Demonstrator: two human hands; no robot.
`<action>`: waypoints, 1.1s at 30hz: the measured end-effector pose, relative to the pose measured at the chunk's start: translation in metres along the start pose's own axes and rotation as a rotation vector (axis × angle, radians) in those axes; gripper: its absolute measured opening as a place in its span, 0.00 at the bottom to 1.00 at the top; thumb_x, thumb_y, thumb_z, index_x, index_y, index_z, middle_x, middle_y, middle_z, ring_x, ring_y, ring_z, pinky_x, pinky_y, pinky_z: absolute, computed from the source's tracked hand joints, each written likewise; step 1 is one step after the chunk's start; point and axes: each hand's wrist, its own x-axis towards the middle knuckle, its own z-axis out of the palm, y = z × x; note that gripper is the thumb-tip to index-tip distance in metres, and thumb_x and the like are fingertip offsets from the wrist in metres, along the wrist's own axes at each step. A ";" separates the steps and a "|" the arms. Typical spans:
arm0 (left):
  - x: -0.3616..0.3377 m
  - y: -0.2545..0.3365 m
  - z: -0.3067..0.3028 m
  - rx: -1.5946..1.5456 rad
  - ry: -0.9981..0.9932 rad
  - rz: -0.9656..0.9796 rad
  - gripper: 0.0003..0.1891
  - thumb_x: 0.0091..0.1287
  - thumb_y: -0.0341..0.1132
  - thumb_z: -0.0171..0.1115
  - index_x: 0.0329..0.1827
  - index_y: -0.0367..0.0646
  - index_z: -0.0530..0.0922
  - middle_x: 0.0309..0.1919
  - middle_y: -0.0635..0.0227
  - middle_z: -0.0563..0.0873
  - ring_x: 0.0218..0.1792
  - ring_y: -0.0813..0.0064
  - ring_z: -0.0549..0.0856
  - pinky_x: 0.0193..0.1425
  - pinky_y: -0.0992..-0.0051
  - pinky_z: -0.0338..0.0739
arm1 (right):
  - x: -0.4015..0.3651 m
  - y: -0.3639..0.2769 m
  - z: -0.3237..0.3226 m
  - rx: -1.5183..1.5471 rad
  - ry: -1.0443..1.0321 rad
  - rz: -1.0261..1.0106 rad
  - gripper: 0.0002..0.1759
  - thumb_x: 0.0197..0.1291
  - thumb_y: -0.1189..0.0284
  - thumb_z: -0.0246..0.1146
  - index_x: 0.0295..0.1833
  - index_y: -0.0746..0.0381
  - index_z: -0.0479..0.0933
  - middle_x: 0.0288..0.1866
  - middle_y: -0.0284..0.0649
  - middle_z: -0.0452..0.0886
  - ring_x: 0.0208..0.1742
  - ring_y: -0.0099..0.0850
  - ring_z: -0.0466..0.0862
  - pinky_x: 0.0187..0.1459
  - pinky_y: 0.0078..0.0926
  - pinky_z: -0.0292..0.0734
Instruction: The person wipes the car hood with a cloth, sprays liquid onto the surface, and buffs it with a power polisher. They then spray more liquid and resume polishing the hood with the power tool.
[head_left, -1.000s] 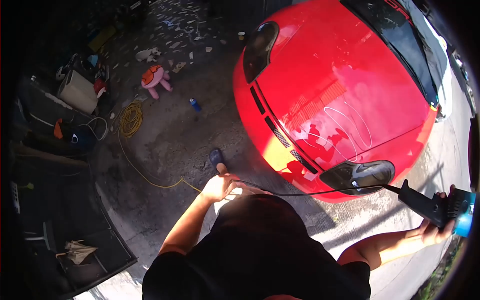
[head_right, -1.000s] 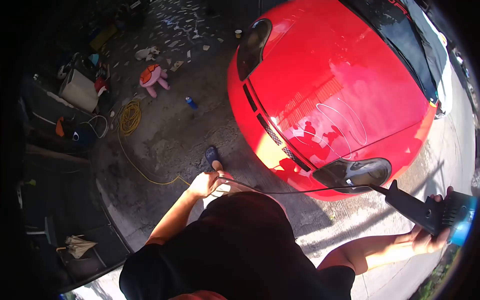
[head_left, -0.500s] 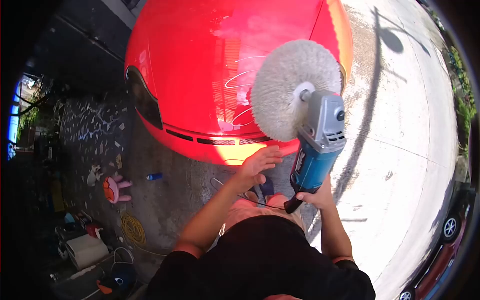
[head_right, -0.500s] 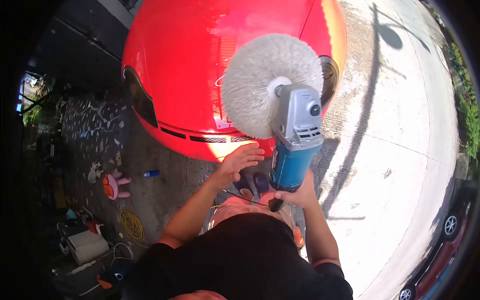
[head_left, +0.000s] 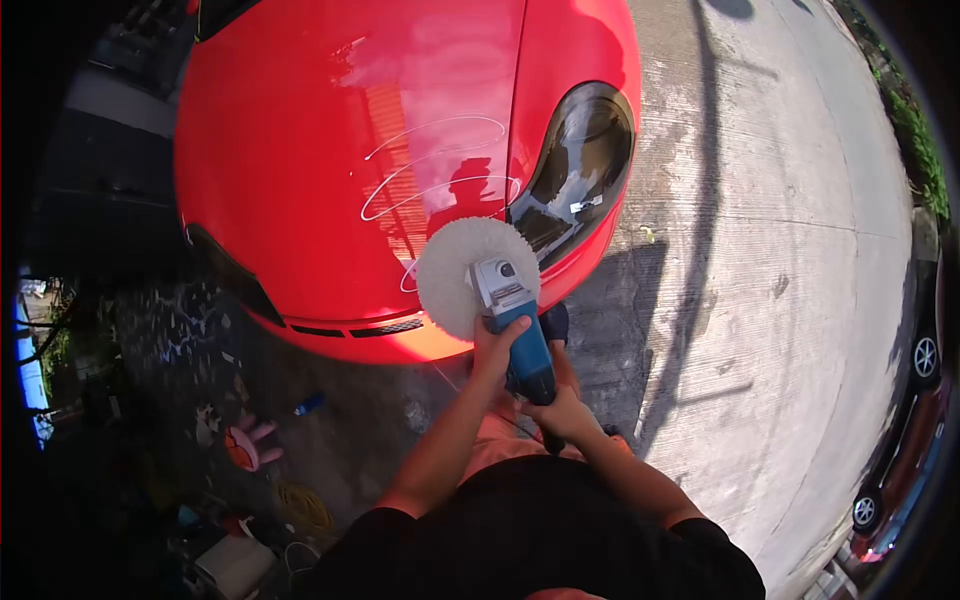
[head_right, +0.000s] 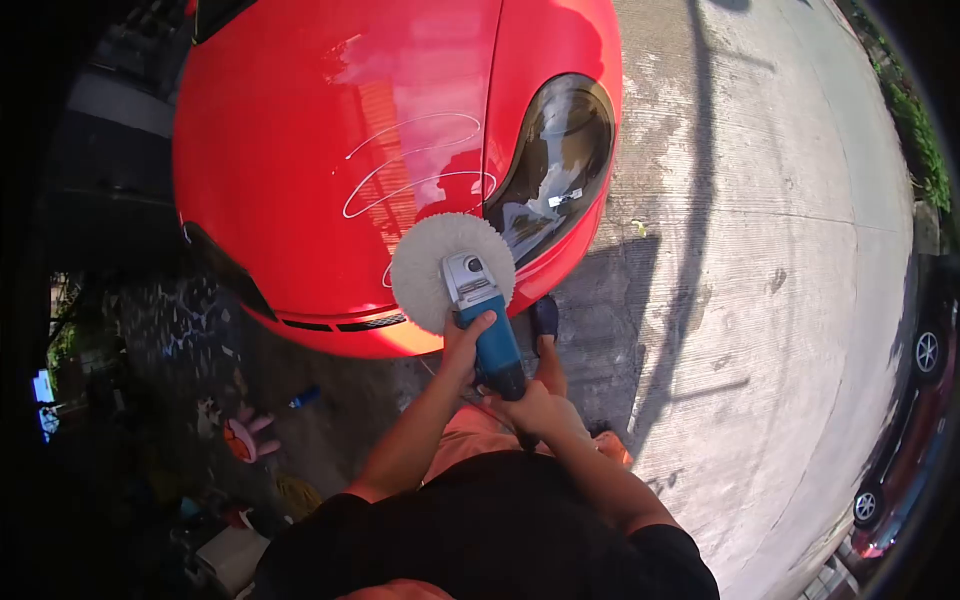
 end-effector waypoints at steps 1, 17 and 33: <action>0.014 0.007 0.014 0.041 0.023 0.045 0.36 0.65 0.38 0.84 0.70 0.38 0.70 0.56 0.57 0.87 0.50 0.65 0.91 0.56 0.62 0.91 | 0.026 0.006 -0.008 0.092 -0.012 -0.025 0.29 0.57 0.55 0.85 0.53 0.66 0.88 0.43 0.44 0.93 0.47 0.37 0.93 0.52 0.35 0.85; 0.114 0.024 0.054 0.388 0.142 0.264 0.40 0.60 0.31 0.88 0.67 0.40 0.66 0.58 0.58 0.85 0.57 0.67 0.88 0.64 0.64 0.86 | 0.196 0.024 -0.033 0.518 -0.077 -0.469 0.29 0.54 0.60 0.87 0.55 0.66 0.88 0.35 0.39 0.92 0.32 0.35 0.91 0.42 0.38 0.86; 0.122 0.050 0.094 0.594 0.102 0.319 0.49 0.55 0.33 0.90 0.73 0.40 0.62 0.64 0.53 0.82 0.64 0.63 0.86 0.68 0.60 0.84 | 0.208 0.010 -0.033 0.771 -0.208 -0.304 0.21 0.57 0.66 0.85 0.52 0.61 0.87 0.26 0.31 0.83 0.18 0.22 0.78 0.21 0.28 0.70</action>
